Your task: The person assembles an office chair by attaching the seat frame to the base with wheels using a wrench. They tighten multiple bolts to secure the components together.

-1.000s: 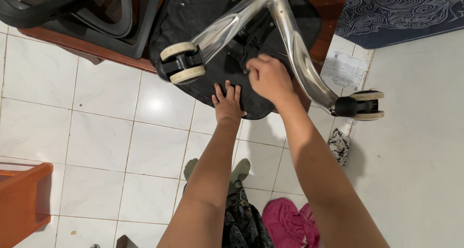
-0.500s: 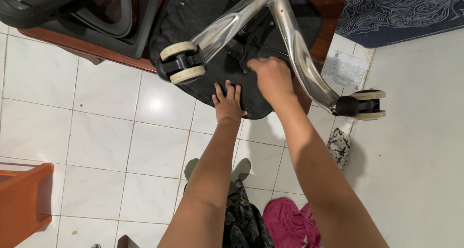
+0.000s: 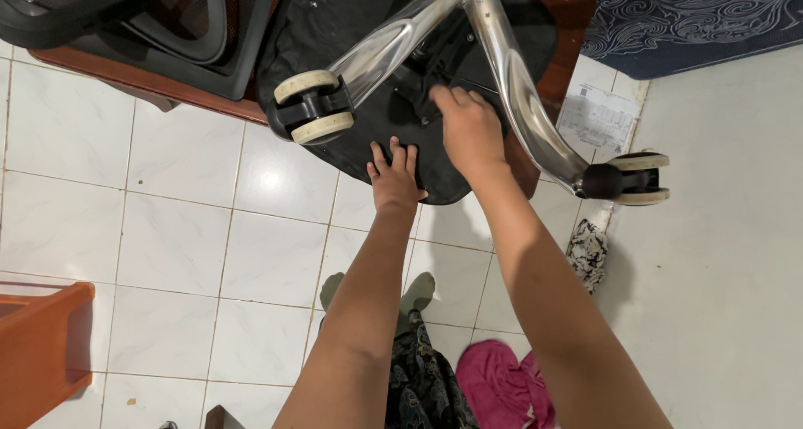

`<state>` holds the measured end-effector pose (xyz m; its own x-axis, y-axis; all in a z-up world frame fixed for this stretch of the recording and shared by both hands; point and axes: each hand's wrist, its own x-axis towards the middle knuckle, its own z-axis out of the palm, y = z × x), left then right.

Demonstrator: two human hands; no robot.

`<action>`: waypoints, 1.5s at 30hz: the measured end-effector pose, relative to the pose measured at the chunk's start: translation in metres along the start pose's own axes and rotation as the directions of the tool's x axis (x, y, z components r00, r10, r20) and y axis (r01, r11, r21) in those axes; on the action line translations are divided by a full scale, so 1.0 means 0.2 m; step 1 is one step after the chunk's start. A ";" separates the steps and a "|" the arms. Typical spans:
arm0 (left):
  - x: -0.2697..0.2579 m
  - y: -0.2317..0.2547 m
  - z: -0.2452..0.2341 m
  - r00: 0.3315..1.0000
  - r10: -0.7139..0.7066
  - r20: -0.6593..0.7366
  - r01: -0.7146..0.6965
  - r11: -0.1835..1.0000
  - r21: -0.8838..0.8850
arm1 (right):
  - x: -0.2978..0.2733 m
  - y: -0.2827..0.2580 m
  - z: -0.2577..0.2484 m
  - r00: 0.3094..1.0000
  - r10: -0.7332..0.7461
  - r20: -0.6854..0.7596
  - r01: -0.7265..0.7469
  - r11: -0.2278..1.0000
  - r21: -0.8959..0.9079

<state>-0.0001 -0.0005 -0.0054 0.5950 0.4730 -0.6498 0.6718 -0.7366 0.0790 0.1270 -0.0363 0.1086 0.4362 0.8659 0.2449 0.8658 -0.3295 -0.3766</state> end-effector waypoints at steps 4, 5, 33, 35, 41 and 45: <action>-0.01 0.00 0.00 1.000 -0.003 -0.004 0.003 1.000 -0.005 | 0.00 0.01 0.02 0.999 0.039 -0.014 -0.035 0.979 0.199; -0.01 0.00 0.00 1.000 -0.002 -0.005 0.002 1.000 -0.006 | 0.00 0.02 0.02 0.999 0.018 -0.031 -0.011 0.971 0.240; 0.00 0.00 0.01 1.000 -0.002 -0.014 0.002 1.000 -0.003 | -0.02 0.06 0.01 0.990 0.133 -0.045 -0.112 0.943 0.313; 0.00 0.00 0.01 1.000 -0.003 -0.018 0.004 1.000 0.007 | -0.03 0.10 0.02 0.974 0.223 -0.030 -0.209 0.945 0.252; -0.01 -0.01 0.01 1.000 0.009 -0.019 -0.008 1.000 0.018 | -0.07 0.16 0.19 0.943 0.310 0.125 -0.327 0.933 0.152; -0.01 -0.01 0.01 1.000 0.008 -0.016 -0.008 1.000 0.015 | -0.04 0.20 0.34 0.953 0.282 0.113 -0.281 0.959 -0.022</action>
<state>-0.0025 -0.0008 -0.0054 0.6074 0.4744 -0.6371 0.6602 -0.7476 0.0727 0.1412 -0.0303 0.0301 0.6318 0.7747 0.0263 0.7134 -0.5678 -0.4107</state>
